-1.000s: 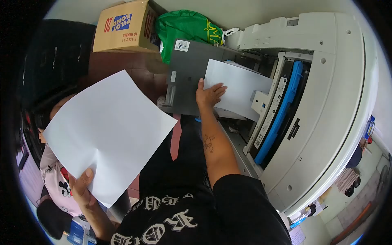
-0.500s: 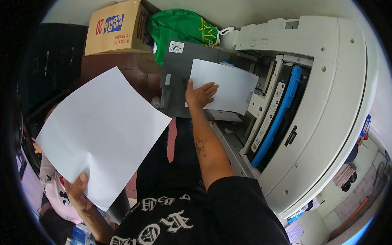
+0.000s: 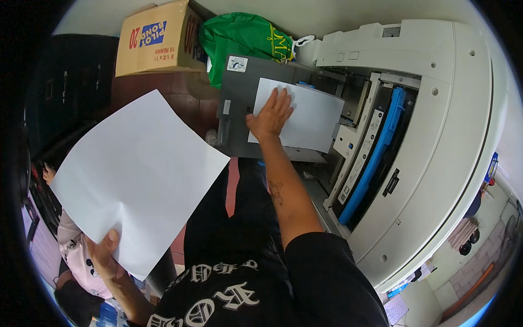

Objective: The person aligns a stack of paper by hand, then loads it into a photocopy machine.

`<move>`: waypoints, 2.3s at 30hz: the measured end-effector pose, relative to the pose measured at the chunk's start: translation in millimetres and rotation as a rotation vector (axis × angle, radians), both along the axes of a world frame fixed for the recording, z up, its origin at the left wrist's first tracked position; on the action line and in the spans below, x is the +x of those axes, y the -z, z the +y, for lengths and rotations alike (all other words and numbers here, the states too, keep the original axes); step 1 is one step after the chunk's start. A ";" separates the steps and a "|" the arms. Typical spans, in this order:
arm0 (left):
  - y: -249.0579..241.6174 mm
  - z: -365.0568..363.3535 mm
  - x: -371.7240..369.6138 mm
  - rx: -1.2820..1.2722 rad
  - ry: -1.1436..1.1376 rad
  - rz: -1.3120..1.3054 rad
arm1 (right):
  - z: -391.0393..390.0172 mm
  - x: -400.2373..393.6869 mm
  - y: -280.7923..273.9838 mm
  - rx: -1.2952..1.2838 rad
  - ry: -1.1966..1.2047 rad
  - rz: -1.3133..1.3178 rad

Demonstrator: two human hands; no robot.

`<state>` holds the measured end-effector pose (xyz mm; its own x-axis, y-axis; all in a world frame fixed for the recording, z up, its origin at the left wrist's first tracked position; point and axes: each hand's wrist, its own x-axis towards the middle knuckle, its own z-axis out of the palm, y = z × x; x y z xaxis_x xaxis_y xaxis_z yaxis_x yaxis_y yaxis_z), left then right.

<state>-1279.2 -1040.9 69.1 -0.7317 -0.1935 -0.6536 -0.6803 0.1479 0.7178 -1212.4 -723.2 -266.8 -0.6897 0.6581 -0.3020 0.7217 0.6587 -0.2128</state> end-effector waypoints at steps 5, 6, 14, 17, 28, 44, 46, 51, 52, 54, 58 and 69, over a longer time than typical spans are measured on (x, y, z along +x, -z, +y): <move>0.4 2.6 2.3 0.024 -0.008 0.031 | 9.7 8.6 -5.4 -0.021 0.026 0.002; 1.6 3.4 2.8 0.020 -0.014 0.027 | 7.3 7.7 -9.1 -0.043 0.005 0.021; -1.4 6.7 0.2 0.070 0.008 0.013 | 14.1 18.8 -13.8 -0.040 0.014 0.005; -4.4 16.6 -3.4 0.044 0.037 -0.037 | 10.5 22.8 -12.5 -0.458 0.322 0.144; 0.5 28.3 -22.8 0.237 0.225 -0.033 | -17.3 24.1 -138.0 -2.321 0.650 0.354; 217.6 121.5 -52.8 0.474 0.783 -0.440 | 65.9 117.3 -69.9 -1.403 0.874 0.458; 235.8 133.7 -51.7 0.477 0.805 -0.488 | 68.7 127.6 -66.6 -1.347 0.941 0.454; 269.9 156.7 -54.0 0.479 0.839 -0.522 | 74.6 135.3 -58.8 -1.211 1.012 0.524; 272.7 161.9 -56.8 0.490 0.843 -0.513 | 78.6 133.2 -57.5 -1.173 0.992 0.510; 278.7 170.1 -57.3 0.510 0.847 -0.500 | 87.8 131.2 -52.9 -1.099 0.956 0.478; 302.0 184.8 -49.5 0.454 0.822 -0.508 | 103.0 134.2 -20.9 -1.056 0.924 0.509; 352.4 200.7 -1.9 0.176 0.653 -0.407 | 121.2 151.0 30.0 -0.923 0.957 0.249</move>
<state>-1281.1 -840.3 -283.4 -0.3587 0.3238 -0.8755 -0.7093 0.5151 0.4812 -1061.4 -602.0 -296.8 -0.1797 0.5338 -0.8263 0.6913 -0.5290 -0.4921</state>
